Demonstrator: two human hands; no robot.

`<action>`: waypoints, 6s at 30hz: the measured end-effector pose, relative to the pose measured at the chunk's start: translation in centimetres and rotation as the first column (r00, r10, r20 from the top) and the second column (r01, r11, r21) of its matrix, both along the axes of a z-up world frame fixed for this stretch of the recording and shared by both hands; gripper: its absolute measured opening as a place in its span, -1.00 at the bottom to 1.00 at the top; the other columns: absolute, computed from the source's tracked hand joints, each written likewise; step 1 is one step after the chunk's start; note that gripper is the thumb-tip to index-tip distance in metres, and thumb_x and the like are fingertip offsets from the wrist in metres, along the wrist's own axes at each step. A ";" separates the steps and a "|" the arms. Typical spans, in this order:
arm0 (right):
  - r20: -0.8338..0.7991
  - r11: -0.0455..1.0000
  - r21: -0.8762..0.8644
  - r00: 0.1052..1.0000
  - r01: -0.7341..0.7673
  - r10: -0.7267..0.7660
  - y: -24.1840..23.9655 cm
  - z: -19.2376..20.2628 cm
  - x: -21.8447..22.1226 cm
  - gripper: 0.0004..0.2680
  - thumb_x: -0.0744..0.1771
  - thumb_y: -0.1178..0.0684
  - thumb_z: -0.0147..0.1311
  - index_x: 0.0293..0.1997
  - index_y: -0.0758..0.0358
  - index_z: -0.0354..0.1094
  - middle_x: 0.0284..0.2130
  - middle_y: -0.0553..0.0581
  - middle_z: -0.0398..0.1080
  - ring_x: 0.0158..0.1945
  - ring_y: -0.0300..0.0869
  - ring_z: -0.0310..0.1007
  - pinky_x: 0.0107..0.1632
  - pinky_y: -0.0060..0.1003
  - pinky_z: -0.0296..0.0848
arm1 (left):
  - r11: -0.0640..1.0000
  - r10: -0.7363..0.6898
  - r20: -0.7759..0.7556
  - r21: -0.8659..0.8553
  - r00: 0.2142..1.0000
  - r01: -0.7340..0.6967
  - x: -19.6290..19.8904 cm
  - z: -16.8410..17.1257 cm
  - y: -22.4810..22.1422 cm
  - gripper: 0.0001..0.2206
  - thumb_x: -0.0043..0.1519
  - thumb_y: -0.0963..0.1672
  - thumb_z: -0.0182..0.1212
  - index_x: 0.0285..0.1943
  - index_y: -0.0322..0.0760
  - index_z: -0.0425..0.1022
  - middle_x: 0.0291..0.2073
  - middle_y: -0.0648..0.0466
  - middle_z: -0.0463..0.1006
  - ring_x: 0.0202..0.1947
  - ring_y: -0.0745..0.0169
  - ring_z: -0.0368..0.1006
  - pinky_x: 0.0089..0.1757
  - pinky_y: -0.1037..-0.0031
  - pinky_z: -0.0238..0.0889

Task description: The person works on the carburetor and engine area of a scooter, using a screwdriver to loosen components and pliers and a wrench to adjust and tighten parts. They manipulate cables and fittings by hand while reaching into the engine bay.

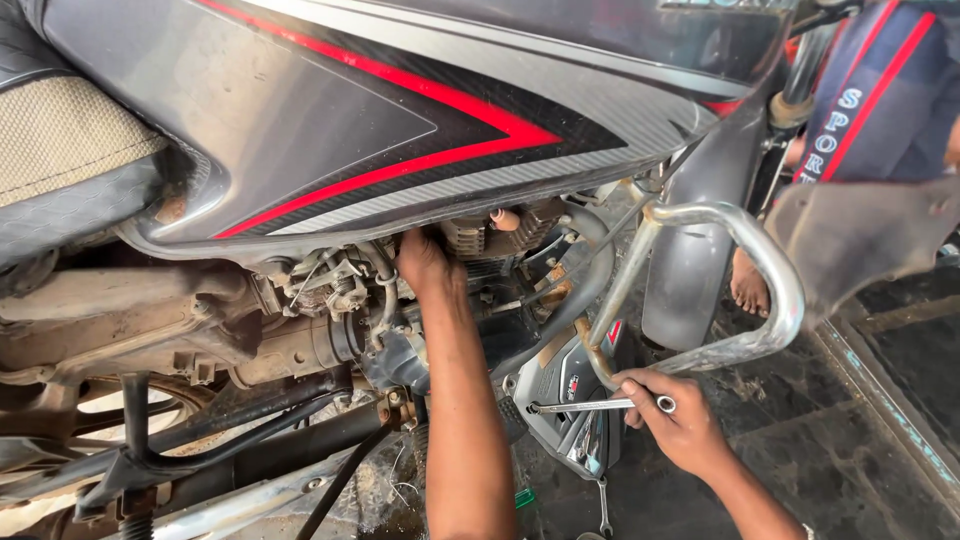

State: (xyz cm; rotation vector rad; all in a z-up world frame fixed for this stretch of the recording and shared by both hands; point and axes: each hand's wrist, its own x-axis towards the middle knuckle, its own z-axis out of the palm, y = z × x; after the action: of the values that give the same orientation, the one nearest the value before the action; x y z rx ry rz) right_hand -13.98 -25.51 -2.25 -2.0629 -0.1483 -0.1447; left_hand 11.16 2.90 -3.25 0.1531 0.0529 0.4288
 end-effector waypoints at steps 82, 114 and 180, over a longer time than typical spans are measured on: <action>-0.732 0.390 -0.302 0.474 -0.870 0.490 3.9 -27.5 -5.8 -0.80 0.27 -0.01 0.14 -0.08 0.11 0.54 -0.22 0.19 0.56 -0.11 0.07 0.55 -0.04 -0.01 0.48 | 0.993 -0.102 -0.032 0.051 0.994 0.104 2.4 -1.9 -0.8 -0.58 0.30 -0.07 0.17 0.23 -0.49 0.41 0.08 -0.08 0.54 0.05 0.04 0.48 0.05 0.27 0.36; 0.302 0.592 -0.796 0.930 0.126 0.208 24.5 10.3 14.0 -0.63 0.29 0.18 0.02 0.27 0.21 0.29 -0.38 0.43 0.51 -0.30 0.30 0.53 -0.22 0.17 0.48 | 0.985 -0.154 0.277 0.117 0.948 0.126 -0.4 -2.7 0.1 -0.67 0.32 -0.17 0.22 0.24 -0.45 0.43 0.12 -0.09 0.52 0.16 0.04 0.40 0.21 0.27 0.24; 0.387 0.744 -0.651 0.909 0.151 0.154 25.3 8.7 14.1 -0.66 0.31 0.16 0.05 0.24 0.16 0.33 -0.41 0.46 0.50 -0.33 0.33 0.52 -0.20 0.20 0.47 | 0.983 -0.178 0.197 0.077 0.964 0.166 -2.4 -0.8 1.2 -0.69 0.33 -0.16 0.23 0.21 -0.44 0.44 0.07 -0.06 0.52 0.08 0.12 0.43 0.09 0.38 0.32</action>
State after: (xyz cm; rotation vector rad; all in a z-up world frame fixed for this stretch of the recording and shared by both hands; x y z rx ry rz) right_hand 0.11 -0.25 6.48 -2.7332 -0.5388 -0.6197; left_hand 8.75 4.09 -4.03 0.1705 -0.1735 0.2707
